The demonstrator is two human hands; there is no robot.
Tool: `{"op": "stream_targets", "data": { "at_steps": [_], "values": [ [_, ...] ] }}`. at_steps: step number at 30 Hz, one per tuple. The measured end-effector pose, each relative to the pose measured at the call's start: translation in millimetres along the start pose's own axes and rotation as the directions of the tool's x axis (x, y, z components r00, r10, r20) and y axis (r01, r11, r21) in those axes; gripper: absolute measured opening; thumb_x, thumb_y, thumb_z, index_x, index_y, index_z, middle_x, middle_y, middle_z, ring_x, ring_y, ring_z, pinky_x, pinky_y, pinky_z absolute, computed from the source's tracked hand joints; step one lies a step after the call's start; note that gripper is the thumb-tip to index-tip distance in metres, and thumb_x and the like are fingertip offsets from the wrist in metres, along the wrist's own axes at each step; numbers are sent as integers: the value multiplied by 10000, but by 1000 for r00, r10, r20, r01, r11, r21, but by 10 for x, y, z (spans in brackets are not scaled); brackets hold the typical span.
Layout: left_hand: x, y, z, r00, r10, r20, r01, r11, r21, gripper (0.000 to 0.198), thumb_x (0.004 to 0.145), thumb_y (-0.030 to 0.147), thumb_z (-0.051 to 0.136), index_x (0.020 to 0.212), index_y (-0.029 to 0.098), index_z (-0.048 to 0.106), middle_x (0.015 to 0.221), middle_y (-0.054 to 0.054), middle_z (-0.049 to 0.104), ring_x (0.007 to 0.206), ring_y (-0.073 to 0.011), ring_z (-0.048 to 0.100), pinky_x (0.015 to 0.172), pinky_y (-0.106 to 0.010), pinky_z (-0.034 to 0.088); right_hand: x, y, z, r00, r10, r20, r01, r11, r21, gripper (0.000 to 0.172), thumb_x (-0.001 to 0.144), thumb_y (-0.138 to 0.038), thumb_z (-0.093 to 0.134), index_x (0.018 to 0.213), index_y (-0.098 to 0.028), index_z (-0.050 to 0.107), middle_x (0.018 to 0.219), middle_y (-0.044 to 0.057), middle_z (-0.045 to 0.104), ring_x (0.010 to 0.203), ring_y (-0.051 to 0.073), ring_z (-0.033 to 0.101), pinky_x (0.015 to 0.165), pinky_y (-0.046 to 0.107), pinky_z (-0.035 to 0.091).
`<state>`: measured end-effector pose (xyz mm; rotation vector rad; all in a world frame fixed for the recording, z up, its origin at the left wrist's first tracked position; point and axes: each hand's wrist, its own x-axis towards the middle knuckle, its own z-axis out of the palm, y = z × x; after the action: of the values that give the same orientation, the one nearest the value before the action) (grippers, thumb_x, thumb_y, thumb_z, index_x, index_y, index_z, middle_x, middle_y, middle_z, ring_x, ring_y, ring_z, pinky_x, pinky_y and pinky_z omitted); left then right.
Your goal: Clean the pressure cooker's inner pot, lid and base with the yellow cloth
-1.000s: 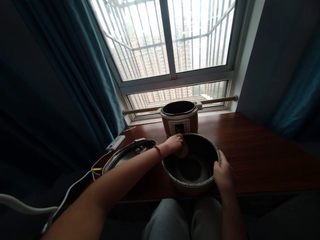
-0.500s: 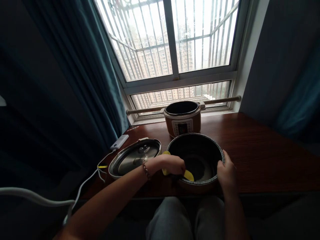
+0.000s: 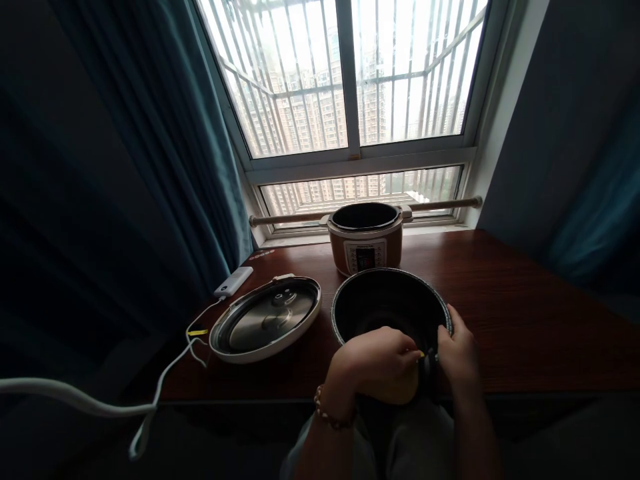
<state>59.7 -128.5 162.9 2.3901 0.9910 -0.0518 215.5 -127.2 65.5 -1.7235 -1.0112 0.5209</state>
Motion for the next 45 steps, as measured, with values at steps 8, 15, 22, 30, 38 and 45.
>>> {"op": "stream_targets", "data": {
  "at_steps": [8, 15, 22, 30, 38, 45],
  "values": [
    [-491, -441, -16, 888, -127, -442, -79, 904, -419, 290, 867, 311, 445, 1069, 186, 611, 1004, -41, 668, 897, -156, 613, 782, -241, 465, -56, -225, -187, 921, -333, -202, 312, 941, -127, 618, 789, -420, 460, 1289, -57, 450, 1367, 165, 413, 1272, 265, 367, 1051, 398, 291],
    [-362, -914, 78, 467, -397, -790, 138, 916, -378, 528, 762, 217, 587, 1258, 109, 446, 1320, -146, 475, 1231, -231, 427, 1042, -375, 331, -315, -931, 84, 634, -98, 767, 503, 806, -312, 451, 891, -397, 321, 854, -131, 684, 810, 129, 683, 728, 199, 634, 661, 273, 440],
    [-162, -1015, 229, 582, -389, -715, 210, 920, -330, 542, 743, 109, 532, 1271, 86, 414, 1333, -162, 449, 1258, -233, 400, 1056, -352, 316, -246, -1055, 371, 278, 253, 927, 525, 767, -367, 475, 858, -470, 356, 806, -108, 659, 656, 37, 573, 464, 86, 407, 439, 221, 290],
    [-182, -1041, 196, 555, -501, -664, 297, 865, -404, 274, 733, 66, 478, 995, 128, 533, 1065, -116, 580, 1023, -219, 551, 913, -338, 422, 205, -799, 168, 168, 417, 893, 678, 609, -412, 154, 705, -218, 616, 583, -133, 655, 459, -57, 496, 439, 74, 400, 567, 216, 385],
    [-212, -985, 160, 554, -503, -663, 283, 863, -418, 307, 715, 22, 437, 975, 144, 545, 1035, -109, 590, 972, -206, 563, 873, -327, 427, 830, -573, 277, 341, 209, 917, 805, 438, -399, 298, 435, 67, 619, 357, -184, 479, 368, -97, 405, 464, 112, 472, 699, 295, 459],
    [-197, -990, 173, 546, -502, -671, 290, 864, -411, 419, 726, 21, 435, 1129, 110, 510, 1191, -148, 551, 1109, -227, 519, 945, -340, 390, 1062, -605, 785, 203, -85, 976, 838, 530, -128, 236, 657, 35, 516, 625, -180, 608, 1017, 8, 650, 1083, 118, 514, 981, 264, 342]
  ]
}}
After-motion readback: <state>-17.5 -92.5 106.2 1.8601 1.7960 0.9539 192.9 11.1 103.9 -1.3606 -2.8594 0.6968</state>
